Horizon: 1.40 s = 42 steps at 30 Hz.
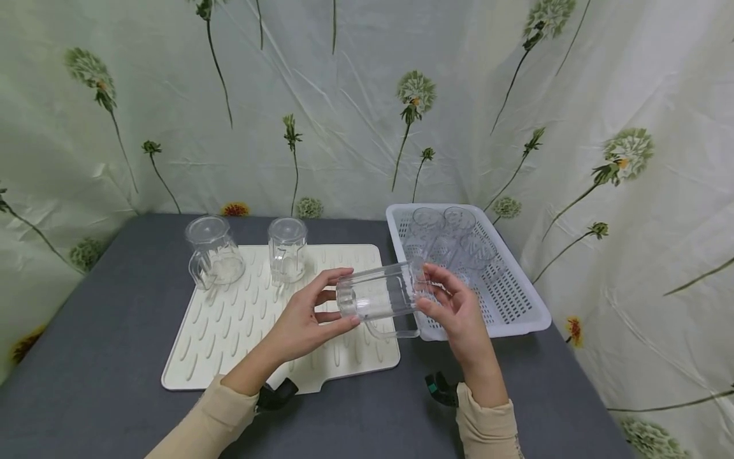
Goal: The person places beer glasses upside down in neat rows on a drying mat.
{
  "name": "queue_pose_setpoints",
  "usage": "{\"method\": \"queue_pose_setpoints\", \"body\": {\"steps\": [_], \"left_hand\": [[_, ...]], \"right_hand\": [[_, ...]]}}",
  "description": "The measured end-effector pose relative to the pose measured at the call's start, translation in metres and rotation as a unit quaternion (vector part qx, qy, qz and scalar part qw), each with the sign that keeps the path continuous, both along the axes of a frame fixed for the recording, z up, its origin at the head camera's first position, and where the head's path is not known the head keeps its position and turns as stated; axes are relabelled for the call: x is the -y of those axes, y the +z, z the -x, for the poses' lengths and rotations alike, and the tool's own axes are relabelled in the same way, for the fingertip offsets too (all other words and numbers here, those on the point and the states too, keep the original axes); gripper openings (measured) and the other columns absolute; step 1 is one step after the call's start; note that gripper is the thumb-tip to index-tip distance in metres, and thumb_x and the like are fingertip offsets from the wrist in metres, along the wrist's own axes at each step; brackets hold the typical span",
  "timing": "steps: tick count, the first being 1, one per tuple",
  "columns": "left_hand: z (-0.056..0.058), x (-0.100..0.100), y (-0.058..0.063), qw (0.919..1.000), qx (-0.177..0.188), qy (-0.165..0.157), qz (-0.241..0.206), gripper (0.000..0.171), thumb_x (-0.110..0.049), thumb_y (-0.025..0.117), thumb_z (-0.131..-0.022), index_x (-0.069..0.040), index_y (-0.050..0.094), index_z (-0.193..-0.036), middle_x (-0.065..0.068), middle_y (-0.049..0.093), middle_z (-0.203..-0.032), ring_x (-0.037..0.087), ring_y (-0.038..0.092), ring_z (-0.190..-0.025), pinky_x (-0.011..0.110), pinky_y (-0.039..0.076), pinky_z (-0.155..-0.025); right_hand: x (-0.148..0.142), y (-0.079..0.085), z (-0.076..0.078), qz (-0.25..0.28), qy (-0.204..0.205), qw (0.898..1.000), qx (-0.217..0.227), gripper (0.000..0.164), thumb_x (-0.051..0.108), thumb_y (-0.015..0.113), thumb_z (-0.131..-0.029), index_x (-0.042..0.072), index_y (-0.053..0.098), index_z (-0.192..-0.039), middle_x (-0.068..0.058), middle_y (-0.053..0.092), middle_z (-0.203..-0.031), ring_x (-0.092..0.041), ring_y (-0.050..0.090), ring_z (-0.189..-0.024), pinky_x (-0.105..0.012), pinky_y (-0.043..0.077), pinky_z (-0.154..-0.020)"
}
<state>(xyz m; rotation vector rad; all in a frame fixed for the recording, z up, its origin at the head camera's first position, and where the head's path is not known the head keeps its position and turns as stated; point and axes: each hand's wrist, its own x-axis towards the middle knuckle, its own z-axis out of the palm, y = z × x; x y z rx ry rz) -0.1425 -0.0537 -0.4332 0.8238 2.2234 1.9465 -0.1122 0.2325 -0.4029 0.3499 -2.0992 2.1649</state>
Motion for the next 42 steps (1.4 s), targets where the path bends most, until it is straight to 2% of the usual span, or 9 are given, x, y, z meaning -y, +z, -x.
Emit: {"method": "queue_pose_setpoints", "body": {"steps": [5, 9, 13, 20, 22, 24, 27, 31, 42], "left_hand": [[-0.001, 0.003, 0.000, 0.9981, 0.031, -0.025, -0.048, 0.076, -0.005, 0.084, -0.093, -0.024, 0.049, -0.158, 0.022, 0.051, -0.151, 0.037, 0.067, -0.128, 0.035, 0.066, -0.091], [0.000, 0.006, -0.001, 0.9947, 0.057, -0.037, -0.077, 0.076, -0.001, 0.082, -0.093, -0.019, 0.048, -0.158, 0.025, 0.049, -0.152, 0.040, 0.064, -0.132, 0.035, 0.067, -0.089], [0.002, 0.007, 0.001, 0.9928, 0.065, -0.043, -0.091, 0.077, 0.000, 0.082, -0.092, -0.017, 0.047, -0.159, 0.027, 0.047, -0.154, 0.036, 0.063, -0.135, 0.034, 0.067, -0.089], [0.004, 0.010, 0.007, 0.9931, 0.070, -0.030, -0.090, 0.077, 0.000, 0.082, -0.092, -0.017, 0.047, -0.158, 0.022, 0.050, -0.153, 0.020, 0.065, -0.129, 0.033, 0.067, -0.087], [0.005, 0.011, 0.009, 0.9931, 0.068, -0.029, -0.091, 0.077, 0.001, 0.081, -0.092, -0.016, 0.047, -0.158, 0.020, 0.051, -0.152, 0.021, 0.066, -0.128, 0.033, 0.067, -0.088], [0.006, 0.011, 0.010, 0.9932, 0.066, -0.028, -0.092, 0.076, 0.001, 0.081, -0.092, -0.016, 0.048, -0.158, 0.019, 0.051, -0.152, 0.028, 0.065, -0.130, 0.033, 0.067, -0.087], [0.008, 0.012, 0.010, 0.9935, 0.062, -0.025, -0.091, 0.075, 0.001, 0.081, -0.092, -0.015, 0.048, -0.157, 0.016, 0.052, -0.151, 0.030, 0.064, -0.129, 0.034, 0.067, -0.087], [0.010, 0.014, 0.009, 0.9943, 0.057, -0.017, -0.088, 0.073, 0.003, 0.081, -0.092, -0.013, 0.050, -0.156, 0.017, 0.052, -0.148, 0.022, 0.067, -0.124, 0.033, 0.067, -0.086], [0.015, 0.016, 0.009, 0.9946, 0.050, -0.016, -0.090, 0.072, 0.004, 0.080, -0.092, -0.012, 0.051, -0.156, 0.011, 0.055, -0.145, 0.020, 0.069, -0.118, 0.033, 0.067, -0.085]], "right_hand": [[0.003, -0.006, 0.000, 0.041, 0.020, 0.999, 0.005, 0.062, -0.003, 0.067, -0.095, -0.011, 0.044, -0.152, -0.006, 0.057, -0.138, -0.010, 0.067, -0.122, -0.020, 0.060, -0.096], [0.005, -0.011, 0.001, 0.047, 0.033, 0.998, 0.018, 0.063, 0.001, 0.067, -0.097, -0.011, 0.041, -0.153, -0.003, 0.060, -0.137, -0.009, 0.069, -0.122, -0.021, 0.060, -0.099], [0.005, -0.011, 0.001, 0.047, 0.033, 0.998, 0.022, 0.063, 0.002, 0.067, -0.097, -0.011, 0.041, -0.153, -0.003, 0.062, -0.136, -0.009, 0.070, -0.122, -0.022, 0.060, -0.100], [0.003, -0.010, 0.002, 0.036, 0.046, 0.998, 0.030, 0.065, 0.003, 0.067, -0.097, -0.013, 0.040, -0.154, -0.007, 0.059, -0.139, -0.010, 0.071, -0.120, -0.024, 0.060, -0.101], [0.003, -0.010, 0.003, 0.029, 0.049, 0.998, 0.034, 0.066, 0.004, 0.068, -0.098, -0.013, 0.039, -0.155, -0.008, 0.059, -0.140, -0.010, 0.071, -0.120, -0.024, 0.060, -0.101], [0.003, -0.010, 0.004, 0.021, 0.053, 0.998, 0.041, 0.068, 0.005, 0.068, -0.098, -0.012, 0.039, -0.157, -0.013, 0.057, -0.143, -0.010, 0.071, -0.120, -0.023, 0.060, -0.101], [0.002, -0.009, 0.005, 0.005, 0.060, 0.997, 0.053, 0.068, 0.007, 0.068, -0.099, -0.010, 0.039, -0.158, -0.022, 0.052, -0.147, -0.011, 0.070, -0.122, -0.023, 0.059, -0.102], [0.000, -0.007, 0.006, -0.016, 0.072, 0.995, 0.071, 0.067, 0.009, 0.068, -0.101, -0.008, 0.039, -0.159, -0.028, 0.050, -0.150, -0.011, 0.070, -0.123, -0.022, 0.058, -0.104], [-0.004, -0.009, 0.011, -0.027, 0.106, 0.991, 0.081, 0.068, 0.010, 0.068, -0.103, -0.010, 0.037, -0.160, -0.032, 0.048, -0.153, -0.006, 0.068, -0.124, -0.020, 0.057, -0.104]]}}
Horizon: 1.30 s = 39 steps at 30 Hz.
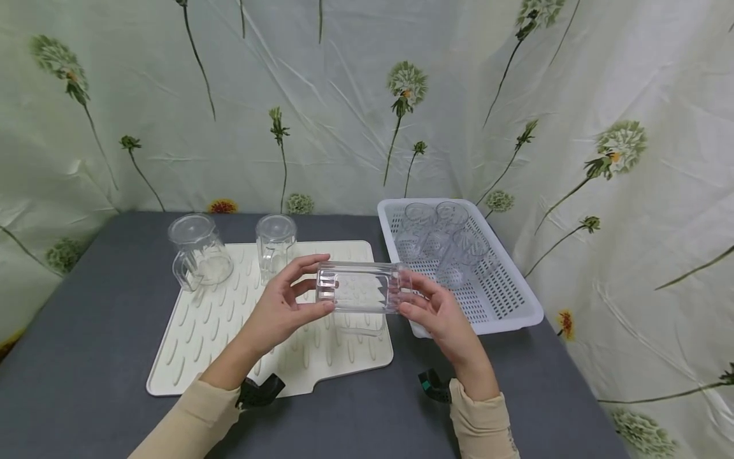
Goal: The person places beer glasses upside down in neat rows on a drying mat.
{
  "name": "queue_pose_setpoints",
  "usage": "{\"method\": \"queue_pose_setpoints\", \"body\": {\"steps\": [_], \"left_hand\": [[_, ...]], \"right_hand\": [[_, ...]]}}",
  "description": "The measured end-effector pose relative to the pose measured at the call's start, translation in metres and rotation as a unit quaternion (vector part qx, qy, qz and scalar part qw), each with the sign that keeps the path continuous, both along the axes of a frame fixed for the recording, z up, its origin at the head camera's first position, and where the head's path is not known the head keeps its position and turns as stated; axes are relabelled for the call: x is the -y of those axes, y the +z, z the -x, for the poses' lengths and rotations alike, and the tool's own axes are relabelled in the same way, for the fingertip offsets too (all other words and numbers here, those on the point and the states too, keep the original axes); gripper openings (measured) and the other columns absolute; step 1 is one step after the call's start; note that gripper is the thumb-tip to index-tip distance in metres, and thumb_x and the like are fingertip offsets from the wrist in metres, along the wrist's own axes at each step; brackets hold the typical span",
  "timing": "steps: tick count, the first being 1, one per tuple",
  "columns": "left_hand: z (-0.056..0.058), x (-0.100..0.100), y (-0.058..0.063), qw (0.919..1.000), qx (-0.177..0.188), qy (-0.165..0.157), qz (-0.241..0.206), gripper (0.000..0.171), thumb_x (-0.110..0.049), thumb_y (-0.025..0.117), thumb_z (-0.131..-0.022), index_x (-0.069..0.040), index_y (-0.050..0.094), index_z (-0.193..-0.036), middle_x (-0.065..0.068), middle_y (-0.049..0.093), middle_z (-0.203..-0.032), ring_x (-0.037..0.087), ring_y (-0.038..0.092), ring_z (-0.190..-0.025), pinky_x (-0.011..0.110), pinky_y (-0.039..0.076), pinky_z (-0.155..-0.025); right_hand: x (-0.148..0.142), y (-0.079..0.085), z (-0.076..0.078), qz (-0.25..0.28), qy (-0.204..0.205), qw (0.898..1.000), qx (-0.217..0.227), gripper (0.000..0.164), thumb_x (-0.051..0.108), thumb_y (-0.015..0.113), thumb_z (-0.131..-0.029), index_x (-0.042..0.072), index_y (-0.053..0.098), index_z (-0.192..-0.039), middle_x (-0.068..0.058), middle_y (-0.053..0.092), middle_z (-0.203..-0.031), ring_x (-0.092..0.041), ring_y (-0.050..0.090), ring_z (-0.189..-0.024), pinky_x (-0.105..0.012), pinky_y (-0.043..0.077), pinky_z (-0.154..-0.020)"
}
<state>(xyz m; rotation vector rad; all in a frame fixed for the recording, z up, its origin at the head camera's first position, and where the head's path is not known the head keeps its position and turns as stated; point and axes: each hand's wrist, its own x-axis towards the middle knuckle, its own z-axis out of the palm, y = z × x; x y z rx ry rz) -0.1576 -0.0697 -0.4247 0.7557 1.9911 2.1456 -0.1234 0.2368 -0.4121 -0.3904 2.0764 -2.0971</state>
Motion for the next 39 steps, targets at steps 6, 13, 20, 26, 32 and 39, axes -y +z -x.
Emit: {"method": "queue_pose_setpoints", "body": {"steps": [6, 13, 20, 26, 32, 39], "left_hand": [[-0.001, 0.002, 0.003, 1.0000, -0.003, 0.000, 0.001, 0.074, 0.004, 0.080, -0.092, -0.013, 0.050, -0.157, 0.004, 0.057, -0.145, 0.017, 0.069, -0.116, 0.033, 0.067, -0.084], [0.000, 0.003, 0.007, 1.0000, -0.006, 0.004, 0.000, 0.075, 0.006, 0.080, -0.090, -0.011, 0.051, -0.157, 0.003, 0.057, -0.144, 0.016, 0.069, -0.116, 0.032, 0.067, -0.083], [0.004, 0.004, 0.011, 0.9999, -0.013, 0.003, 0.006, 0.075, 0.006, 0.080, -0.090, -0.012, 0.052, -0.156, 0.007, 0.057, -0.145, 0.016, 0.069, -0.115, 0.033, 0.067, -0.083], [0.009, 0.007, 0.015, 0.9991, -0.014, 0.018, 0.037, 0.074, 0.002, 0.082, -0.091, -0.016, 0.053, -0.156, 0.003, 0.055, -0.148, 0.019, 0.067, -0.120, 0.034, 0.067, -0.084], [0.016, 0.011, 0.020, 0.9960, -0.011, 0.046, 0.076, 0.072, -0.003, 0.083, -0.091, -0.021, 0.054, -0.155, 0.010, 0.051, -0.155, 0.028, 0.061, -0.131, 0.031, 0.066, -0.087], [0.025, 0.016, 0.030, 0.9906, -0.009, 0.069, 0.118, 0.072, -0.012, 0.086, -0.092, -0.028, 0.055, -0.155, 0.004, 0.048, -0.159, 0.033, 0.055, -0.140, 0.031, 0.064, -0.090]], "right_hand": [[-0.001, 0.000, 0.002, 0.006, 0.025, 1.000, 0.000, 0.071, 0.010, 0.069, -0.103, -0.011, 0.033, -0.161, -0.030, 0.046, -0.153, -0.006, 0.067, -0.126, -0.020, 0.057, -0.104], [-0.004, 0.002, 0.004, -0.006, 0.036, 0.999, 0.009, 0.072, 0.013, 0.071, -0.103, -0.009, 0.034, -0.162, -0.036, 0.039, -0.158, -0.010, 0.066, -0.130, -0.020, 0.057, -0.104], [-0.008, 0.010, 0.007, -0.050, 0.035, 0.998, 0.024, 0.075, 0.016, 0.074, -0.103, -0.002, 0.035, -0.164, -0.029, 0.045, -0.159, -0.021, 0.065, -0.132, -0.020, 0.058, -0.102], [-0.014, 0.010, 0.009, -0.097, 0.025, 0.995, 0.018, 0.073, 0.017, 0.072, -0.104, -0.002, 0.035, -0.165, -0.029, 0.046, -0.158, -0.038, 0.059, -0.141, -0.019, 0.058, -0.101], [-0.022, 0.012, 0.010, -0.126, 0.009, 0.992, 0.005, 0.066, 0.015, 0.069, -0.105, -0.002, 0.040, -0.162, -0.029, 0.050, -0.155, -0.031, 0.063, -0.137, -0.017, 0.056, -0.101], [-0.030, 0.016, 0.014, -0.138, 0.006, 0.990, -0.017, 0.061, 0.012, 0.068, -0.106, -0.006, 0.043, -0.159, -0.033, 0.052, -0.153, -0.016, 0.069, -0.128, -0.017, 0.056, -0.103]]}}
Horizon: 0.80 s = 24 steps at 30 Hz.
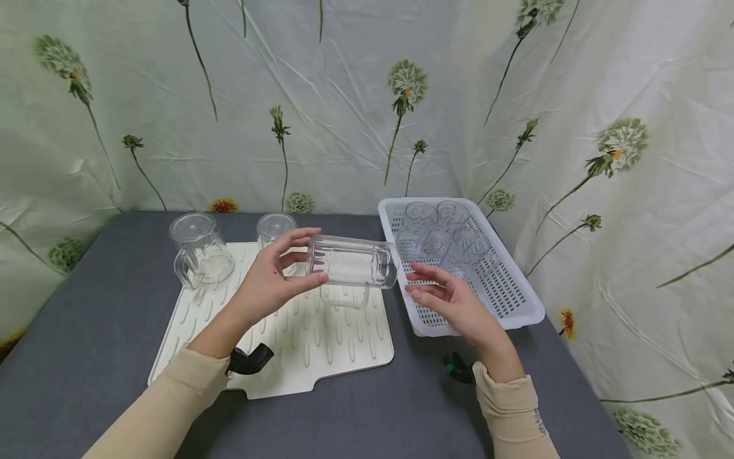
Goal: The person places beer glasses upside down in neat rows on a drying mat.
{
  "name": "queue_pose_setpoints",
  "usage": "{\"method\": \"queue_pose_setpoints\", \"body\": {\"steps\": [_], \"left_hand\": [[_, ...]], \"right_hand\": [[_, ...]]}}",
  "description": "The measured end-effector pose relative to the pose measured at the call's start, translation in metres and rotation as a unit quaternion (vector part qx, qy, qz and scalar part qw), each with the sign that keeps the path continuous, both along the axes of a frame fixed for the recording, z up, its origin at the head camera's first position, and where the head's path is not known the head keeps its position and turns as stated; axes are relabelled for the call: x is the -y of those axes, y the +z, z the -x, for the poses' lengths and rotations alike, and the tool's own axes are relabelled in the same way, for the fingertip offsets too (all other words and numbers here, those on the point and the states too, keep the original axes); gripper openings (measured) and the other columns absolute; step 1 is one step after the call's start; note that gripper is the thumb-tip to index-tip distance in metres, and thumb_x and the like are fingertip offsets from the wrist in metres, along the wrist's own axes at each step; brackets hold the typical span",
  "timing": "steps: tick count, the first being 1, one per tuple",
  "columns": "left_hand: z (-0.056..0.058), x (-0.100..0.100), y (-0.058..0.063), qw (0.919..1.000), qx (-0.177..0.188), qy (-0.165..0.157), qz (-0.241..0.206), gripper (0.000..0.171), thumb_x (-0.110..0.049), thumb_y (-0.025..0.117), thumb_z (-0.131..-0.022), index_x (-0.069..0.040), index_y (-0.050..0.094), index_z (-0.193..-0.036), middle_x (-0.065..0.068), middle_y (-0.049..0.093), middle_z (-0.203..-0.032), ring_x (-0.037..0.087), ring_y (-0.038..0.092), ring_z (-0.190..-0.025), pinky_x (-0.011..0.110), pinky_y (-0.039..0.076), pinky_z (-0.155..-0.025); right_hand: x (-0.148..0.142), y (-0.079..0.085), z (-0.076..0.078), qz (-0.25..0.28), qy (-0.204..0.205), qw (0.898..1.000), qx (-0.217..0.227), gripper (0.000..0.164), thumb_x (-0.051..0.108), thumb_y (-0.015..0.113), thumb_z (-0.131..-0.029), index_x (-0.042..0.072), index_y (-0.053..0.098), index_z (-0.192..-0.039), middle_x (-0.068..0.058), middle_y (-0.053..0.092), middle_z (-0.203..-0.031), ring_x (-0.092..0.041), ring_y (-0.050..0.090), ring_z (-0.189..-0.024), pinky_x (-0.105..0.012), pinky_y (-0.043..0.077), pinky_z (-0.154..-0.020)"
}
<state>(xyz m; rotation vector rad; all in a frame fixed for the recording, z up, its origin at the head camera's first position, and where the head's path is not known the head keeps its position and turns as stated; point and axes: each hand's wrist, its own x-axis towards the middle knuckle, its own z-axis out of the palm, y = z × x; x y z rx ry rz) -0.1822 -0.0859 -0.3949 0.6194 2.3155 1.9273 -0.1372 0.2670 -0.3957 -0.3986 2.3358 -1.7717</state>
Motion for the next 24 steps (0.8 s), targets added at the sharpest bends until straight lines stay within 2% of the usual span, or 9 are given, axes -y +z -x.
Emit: {"method": "queue_pose_setpoints", "body": {"steps": [6, 9, 13, 20, 24], "left_hand": [[0.008, 0.001, 0.005, 0.9997, -0.015, 0.005, 0.019, 0.071, -0.017, 0.087, -0.092, -0.031, 0.055, -0.153, 0.003, 0.049, -0.155, 0.032, 0.057, -0.138, 0.032, 0.065, -0.087], [0.012, 0.002, 0.006, 0.9989, -0.028, 0.010, 0.038, 0.070, -0.019, 0.087, -0.093, -0.031, 0.054, -0.154, 0.004, 0.048, -0.157, 0.033, 0.058, -0.140, 0.041, 0.063, -0.094], [0.017, 0.001, 0.007, 0.9974, -0.038, 0.015, 0.060, 0.070, -0.023, 0.087, -0.093, -0.030, 0.054, -0.155, 0.006, 0.047, -0.160, 0.034, 0.059, -0.141, 0.052, 0.059, -0.099], [0.024, 0.000, 0.011, 0.9955, -0.047, 0.019, 0.080, 0.071, -0.024, 0.088, -0.092, -0.029, 0.054, -0.155, 0.008, 0.050, -0.156, 0.034, 0.061, -0.138, 0.050, 0.063, -0.093], [0.027, -0.002, 0.014, 0.9949, -0.045, 0.022, 0.088, 0.070, -0.026, 0.088, -0.092, -0.030, 0.055, -0.154, 0.007, 0.053, -0.153, 0.034, 0.062, -0.136, 0.045, 0.065, -0.087]], "right_hand": [[-0.005, 0.007, 0.003, -0.036, -0.021, 0.999, -0.004, 0.061, 0.016, 0.069, -0.106, -0.005, 0.045, -0.158, -0.030, 0.055, -0.154, -0.030, 0.067, -0.132, -0.018, 0.056, -0.102], [-0.007, 0.010, 0.005, -0.053, -0.030, 0.998, -0.003, 0.061, 0.018, 0.070, -0.106, -0.002, 0.046, -0.158, -0.029, 0.054, -0.155, -0.038, 0.064, -0.135, -0.017, 0.056, -0.101], [-0.012, 0.012, 0.008, -0.073, -0.039, 0.997, -0.003, 0.062, 0.020, 0.070, -0.106, -0.001, 0.047, -0.159, -0.028, 0.054, -0.156, -0.039, 0.063, -0.136, -0.016, 0.055, -0.100], [-0.020, 0.015, 0.013, -0.082, -0.047, 0.995, -0.012, 0.060, 0.019, 0.070, -0.106, 0.001, 0.048, -0.159, -0.024, 0.057, -0.153, -0.027, 0.066, -0.131, -0.016, 0.056, -0.100], [-0.024, 0.016, 0.015, -0.094, -0.049, 0.994, -0.018, 0.060, 0.021, 0.070, -0.106, 0.002, 0.047, -0.159, -0.023, 0.057, -0.153, -0.028, 0.065, -0.132, -0.016, 0.055, -0.100]]}}
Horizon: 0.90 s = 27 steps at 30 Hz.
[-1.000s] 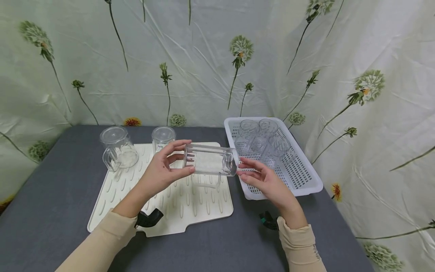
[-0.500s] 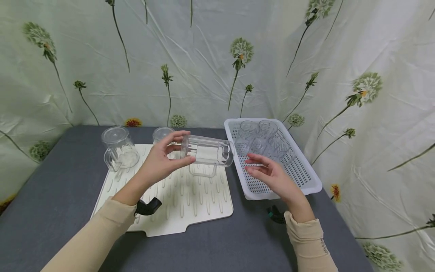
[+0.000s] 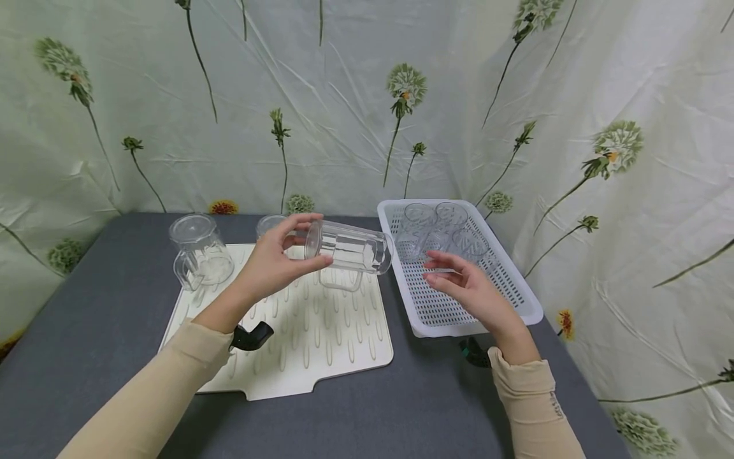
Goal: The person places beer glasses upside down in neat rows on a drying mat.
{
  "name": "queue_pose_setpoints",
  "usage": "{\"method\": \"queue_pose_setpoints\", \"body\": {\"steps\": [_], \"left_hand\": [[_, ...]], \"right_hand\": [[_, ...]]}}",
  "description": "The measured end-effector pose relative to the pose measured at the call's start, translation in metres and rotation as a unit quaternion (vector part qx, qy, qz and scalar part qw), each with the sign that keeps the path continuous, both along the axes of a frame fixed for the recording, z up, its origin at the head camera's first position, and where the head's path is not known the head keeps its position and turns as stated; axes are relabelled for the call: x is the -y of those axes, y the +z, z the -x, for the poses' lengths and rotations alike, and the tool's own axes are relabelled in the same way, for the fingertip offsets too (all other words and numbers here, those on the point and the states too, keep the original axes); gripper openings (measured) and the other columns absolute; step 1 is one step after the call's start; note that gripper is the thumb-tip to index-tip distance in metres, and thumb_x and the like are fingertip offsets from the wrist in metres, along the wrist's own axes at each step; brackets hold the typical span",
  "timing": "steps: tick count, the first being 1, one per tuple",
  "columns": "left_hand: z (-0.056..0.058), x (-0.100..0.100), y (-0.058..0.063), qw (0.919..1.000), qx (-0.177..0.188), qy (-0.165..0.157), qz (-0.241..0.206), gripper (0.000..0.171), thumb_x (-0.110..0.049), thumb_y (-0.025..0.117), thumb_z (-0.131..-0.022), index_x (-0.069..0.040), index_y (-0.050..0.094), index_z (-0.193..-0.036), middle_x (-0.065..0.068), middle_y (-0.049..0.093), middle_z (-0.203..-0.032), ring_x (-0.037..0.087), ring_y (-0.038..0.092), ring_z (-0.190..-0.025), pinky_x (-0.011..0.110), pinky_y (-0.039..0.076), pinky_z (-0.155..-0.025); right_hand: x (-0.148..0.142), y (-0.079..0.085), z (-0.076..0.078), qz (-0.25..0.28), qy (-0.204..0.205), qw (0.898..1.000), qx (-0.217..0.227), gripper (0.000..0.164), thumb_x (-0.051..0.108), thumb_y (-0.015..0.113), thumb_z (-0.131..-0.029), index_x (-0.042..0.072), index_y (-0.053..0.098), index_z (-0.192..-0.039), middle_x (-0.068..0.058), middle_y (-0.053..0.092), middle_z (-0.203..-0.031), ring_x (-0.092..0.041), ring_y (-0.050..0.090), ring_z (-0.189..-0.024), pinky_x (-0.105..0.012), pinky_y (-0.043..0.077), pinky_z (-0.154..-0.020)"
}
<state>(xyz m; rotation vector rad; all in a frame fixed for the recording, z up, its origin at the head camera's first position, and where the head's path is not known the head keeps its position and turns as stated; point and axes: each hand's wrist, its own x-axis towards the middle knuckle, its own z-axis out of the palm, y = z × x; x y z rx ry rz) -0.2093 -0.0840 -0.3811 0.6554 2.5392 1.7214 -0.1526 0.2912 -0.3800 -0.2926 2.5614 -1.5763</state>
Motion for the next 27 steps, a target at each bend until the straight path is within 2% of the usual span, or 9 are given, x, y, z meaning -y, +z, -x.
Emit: {"method": "queue_pose_setpoints", "body": {"steps": [5, 12, 15, 22, 27], "left_hand": [[0.004, -0.003, 0.002, 0.9998, 0.000, 0.007, 0.016, 0.071, -0.030, 0.089, -0.091, -0.032, 0.055, -0.153, 0.009, 0.055, -0.149, 0.036, 0.063, -0.136, 0.047, 0.065, -0.087], [0.012, -0.009, 0.002, 0.9992, -0.008, 0.016, 0.036, 0.073, -0.034, 0.090, -0.089, -0.032, 0.055, -0.153, 0.009, 0.055, -0.154, 0.036, 0.063, -0.134, 0.055, 0.061, -0.096], [0.014, -0.012, 0.002, 0.9989, -0.009, 0.014, 0.044, 0.074, -0.037, 0.091, -0.088, -0.033, 0.055, -0.153, 0.008, 0.056, -0.154, 0.036, 0.063, -0.135, 0.055, 0.061, -0.099], [0.018, -0.015, 0.003, 0.9980, -0.004, 0.014, 0.061, 0.074, -0.038, 0.089, -0.090, -0.031, 0.055, -0.155, 0.006, 0.053, -0.160, 0.040, 0.060, -0.139, 0.057, 0.059, -0.103], [0.021, -0.017, 0.005, 0.9968, -0.001, 0.018, 0.078, 0.074, -0.040, 0.089, -0.090, -0.033, 0.054, -0.155, 0.006, 0.053, -0.160, 0.040, 0.059, -0.140, 0.059, 0.056, -0.106]], "right_hand": [[-0.007, 0.002, 0.002, -0.016, -0.008, 1.000, 0.002, 0.062, 0.024, 0.069, -0.107, 0.004, 0.045, -0.161, -0.021, 0.056, -0.155, -0.034, 0.062, -0.137, -0.015, 0.053, -0.099], [-0.019, 0.009, 0.004, -0.020, -0.015, 1.000, 0.000, 0.064, 0.025, 0.067, -0.108, 0.006, 0.041, -0.164, -0.024, 0.052, -0.156, -0.038, 0.059, -0.138, -0.014, 0.053, -0.098], [-0.025, 0.012, 0.006, -0.021, -0.020, 1.000, -0.001, 0.064, 0.025, 0.066, -0.109, 0.007, 0.040, -0.164, -0.024, 0.051, -0.156, -0.035, 0.058, -0.137, -0.013, 0.053, -0.098], [-0.035, 0.018, 0.007, -0.044, -0.033, 0.998, -0.012, 0.063, 0.027, 0.066, -0.109, 0.006, 0.041, -0.164, -0.022, 0.052, -0.155, -0.017, 0.060, -0.127, -0.009, 0.052, -0.097], [-0.041, 0.021, 0.010, -0.051, -0.038, 0.998, -0.015, 0.064, 0.026, 0.065, -0.109, 0.005, 0.040, -0.164, -0.022, 0.051, -0.156, -0.026, 0.058, -0.133, -0.007, 0.051, -0.096]]}}
